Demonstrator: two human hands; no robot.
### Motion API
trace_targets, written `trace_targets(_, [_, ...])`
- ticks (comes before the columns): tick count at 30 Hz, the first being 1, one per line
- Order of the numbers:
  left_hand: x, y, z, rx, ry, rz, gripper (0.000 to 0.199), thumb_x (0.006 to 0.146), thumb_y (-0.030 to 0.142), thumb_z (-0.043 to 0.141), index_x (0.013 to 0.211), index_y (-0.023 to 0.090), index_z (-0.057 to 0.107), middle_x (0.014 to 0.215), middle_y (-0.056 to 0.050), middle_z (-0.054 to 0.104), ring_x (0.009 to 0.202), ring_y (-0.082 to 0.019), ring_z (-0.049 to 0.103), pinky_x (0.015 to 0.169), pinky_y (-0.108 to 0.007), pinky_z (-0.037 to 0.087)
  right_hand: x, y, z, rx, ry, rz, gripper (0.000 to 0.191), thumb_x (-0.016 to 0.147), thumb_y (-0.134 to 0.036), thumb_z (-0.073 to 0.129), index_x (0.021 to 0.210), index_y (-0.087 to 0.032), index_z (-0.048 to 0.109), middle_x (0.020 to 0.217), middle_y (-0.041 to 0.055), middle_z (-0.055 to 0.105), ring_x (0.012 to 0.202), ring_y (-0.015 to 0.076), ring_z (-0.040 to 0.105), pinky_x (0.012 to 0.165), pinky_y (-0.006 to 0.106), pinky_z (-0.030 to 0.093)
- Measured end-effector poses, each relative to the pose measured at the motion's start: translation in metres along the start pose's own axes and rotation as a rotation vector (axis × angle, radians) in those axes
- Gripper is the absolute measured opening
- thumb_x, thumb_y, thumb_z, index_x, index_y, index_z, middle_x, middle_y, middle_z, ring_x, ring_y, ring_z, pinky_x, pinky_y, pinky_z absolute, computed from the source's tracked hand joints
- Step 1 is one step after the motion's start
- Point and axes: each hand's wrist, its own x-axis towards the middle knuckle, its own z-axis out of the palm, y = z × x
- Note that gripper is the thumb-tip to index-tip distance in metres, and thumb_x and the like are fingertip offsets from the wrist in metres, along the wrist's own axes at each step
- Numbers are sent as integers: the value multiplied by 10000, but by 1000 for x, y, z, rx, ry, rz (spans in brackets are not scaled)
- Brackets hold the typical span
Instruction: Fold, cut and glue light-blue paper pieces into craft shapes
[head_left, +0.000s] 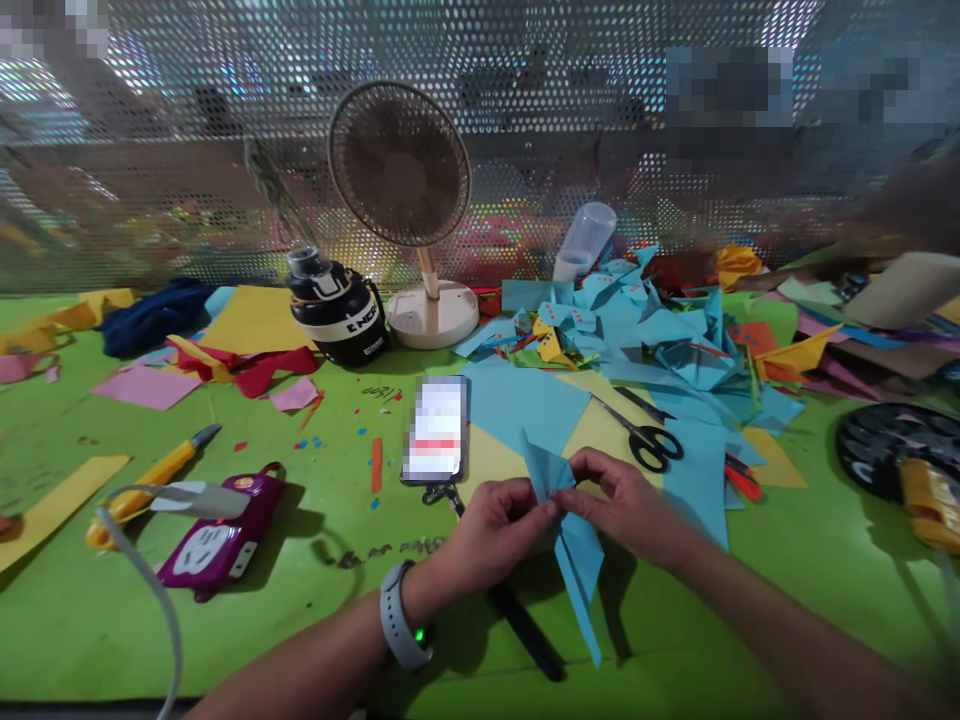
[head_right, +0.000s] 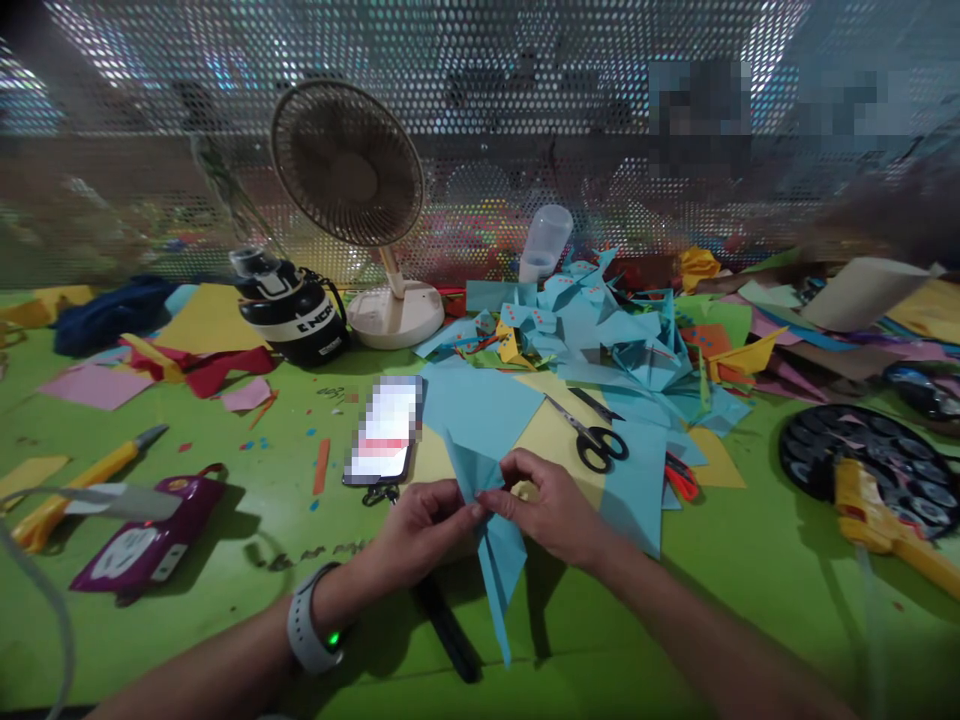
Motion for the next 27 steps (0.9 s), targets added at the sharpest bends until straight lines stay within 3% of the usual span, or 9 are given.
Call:
trace_targets(5, [0,4,1,-9,-23,-1,383,820,493,589,786,119,663,652,-17,570,577,-107,449,555,-232,379,1,-3,3,52,26,23,294,728,-450,706,696,-185,581,694,-13,548,702,141,509,675,272,423])
trace_targets(11, [-1,10,0,40,-57,3,339,839,439,580,721,124,625,581,30,474,526,-80,357,513,-207,343,-1,-4,-3,180,-47,150,371,690,-486,729,626,-172,543,584,-46,494,568,91,431,554,229,356])
trace_targets(19, [-2,9,-2,-40,-97,-40,321,824,441,611,753,130,650,587,32,480,513,-75,359,495,-207,324,1,-6,-5,186,-130,140,402,775,-551,624,651,-170,587,623,-9,581,633,127,530,629,252,412])
trace_targets(24, [4,5,-6,-149,7,-109,354,757,482,679,810,132,679,665,-17,612,601,-114,518,595,-238,422,-1,-9,-7,122,-8,106,476,841,-614,486,718,-167,594,689,16,602,693,144,563,686,268,441])
trace_targets(27, [8,5,-7,-204,117,-98,336,737,472,702,749,140,652,662,-12,630,607,-113,550,613,-236,458,-3,-11,-5,101,-91,143,466,835,-600,507,679,-165,560,633,-10,539,603,112,498,586,243,410])
